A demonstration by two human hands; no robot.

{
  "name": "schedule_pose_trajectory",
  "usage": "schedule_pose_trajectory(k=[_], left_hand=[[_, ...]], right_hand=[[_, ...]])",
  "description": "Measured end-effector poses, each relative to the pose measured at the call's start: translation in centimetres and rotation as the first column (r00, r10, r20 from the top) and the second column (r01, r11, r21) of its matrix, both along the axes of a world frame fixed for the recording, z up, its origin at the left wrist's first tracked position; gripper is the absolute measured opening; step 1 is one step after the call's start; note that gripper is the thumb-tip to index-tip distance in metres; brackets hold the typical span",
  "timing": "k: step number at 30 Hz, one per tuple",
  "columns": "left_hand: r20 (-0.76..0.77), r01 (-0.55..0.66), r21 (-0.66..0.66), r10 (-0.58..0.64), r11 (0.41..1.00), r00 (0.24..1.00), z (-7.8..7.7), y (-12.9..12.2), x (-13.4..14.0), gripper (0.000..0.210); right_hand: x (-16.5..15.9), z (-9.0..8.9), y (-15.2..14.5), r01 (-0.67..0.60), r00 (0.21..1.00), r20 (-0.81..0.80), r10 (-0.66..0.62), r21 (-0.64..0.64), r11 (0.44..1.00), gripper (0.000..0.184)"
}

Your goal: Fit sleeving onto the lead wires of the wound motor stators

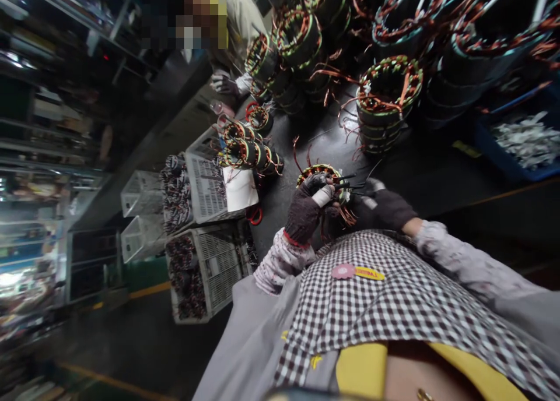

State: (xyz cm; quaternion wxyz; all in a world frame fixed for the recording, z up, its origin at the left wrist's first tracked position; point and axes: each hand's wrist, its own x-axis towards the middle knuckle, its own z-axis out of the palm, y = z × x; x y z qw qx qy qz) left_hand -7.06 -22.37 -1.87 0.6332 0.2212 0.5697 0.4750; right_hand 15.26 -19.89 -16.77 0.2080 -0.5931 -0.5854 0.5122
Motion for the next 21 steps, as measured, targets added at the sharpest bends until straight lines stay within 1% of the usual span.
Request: schedule_pose_trajectory(k=[1,2,3,4,5,6,7,8,9,10,12,14,16,18,19,21], left_hand=[[-0.003,0.014,-0.006,-0.014,1.000,1.000,0.1,0.1,0.0,0.051],[-0.003,0.024,-0.007,-0.024,1.000,1.000,0.3,0.3,0.2,0.051],[0.002,0.031,-0.003,-0.031,1.000,1.000,0.4,0.5,0.4,0.050],[0.010,0.038,0.003,-0.039,0.999,0.999,0.4,0.8,0.6,0.048],[0.018,0.048,0.005,-0.048,0.999,0.999,0.4,1.1,0.9,0.047],[0.025,0.060,0.001,-0.060,0.998,0.998,0.5,1.3,1.1,0.046],[0.030,0.069,-0.009,-0.069,0.998,0.997,0.5,1.5,1.2,0.045],[0.034,0.065,-0.018,-0.064,0.998,0.997,0.5,1.7,1.3,0.044],[0.043,0.047,-0.025,-0.046,0.999,0.998,0.5,1.7,1.2,0.042],[0.059,0.017,-0.027,-0.015,0.999,0.998,0.5,1.7,1.0,0.040],[0.100,-0.067,-0.021,0.069,0.998,0.993,0.6,1.6,0.5,0.036],[0.118,-0.118,-0.024,0.121,0.993,0.986,0.6,1.4,0.0,0.037],[0.105,-0.120,-0.035,0.123,0.992,0.987,0.6,1.2,-0.1,0.040],[0.093,-0.116,-0.034,0.119,0.993,0.989,0.5,1.0,0.0,0.041],[0.090,-0.120,-0.028,0.122,0.992,0.988,0.5,1.0,0.1,0.041],[0.085,-0.136,-0.011,0.136,0.991,0.987,0.4,0.9,0.4,0.039]], right_hand=[[0.8,1.7,0.3,0.064,0.998,-0.006,-0.064,-0.005,0.998,0.049],[1.3,3.6,0.5,0.117,0.991,-0.060,-0.117,0.000,0.993,0.054],[1.4,5.7,0.9,0.129,0.979,-0.162,-0.125,0.013,0.992,0.058],[1.2,7.6,1.2,0.088,0.958,-0.277,-0.075,0.037,0.995,0.062],[0.8,9.3,1.5,0.026,0.932,-0.363,0.004,0.076,0.997,0.061],[0.3,10.5,1.9,-0.019,0.912,-0.406,0.067,0.122,0.992,0.056],[-0.2,11.1,2.2,-0.039,0.902,-0.419,0.102,0.157,0.987,0.050],[-0.4,11.1,2.6,-0.023,0.906,-0.412,0.093,0.171,0.985,0.045],[-0.5,10.4,2.8,0.014,0.916,-0.397,0.052,0.160,0.987,0.041],[-0.3,9.1,3.0,0.051,0.927,-0.374,0.000,0.126,0.991,0.039],[0.5,5.2,3.1,0.086,0.955,-0.287,-0.077,0.018,0.996,0.034],[1.3,0.9,2.7,0.070,0.987,-0.143,-0.079,-0.073,0.995,0.023],[1.5,-2.5,2.1,0.063,0.996,-0.057,-0.069,-0.100,0.993,0.015],[1.0,-4.7,1.7,0.063,0.996,-0.058,-0.066,-0.064,0.996,0.010],[0.6,-5.3,1.6,0.065,0.995,-0.078,-0.068,-0.039,0.997,0.008],[-0.1,-5.9,1.5,0.066,0.991,-0.117,-0.067,-0.014,0.998,0.004]])
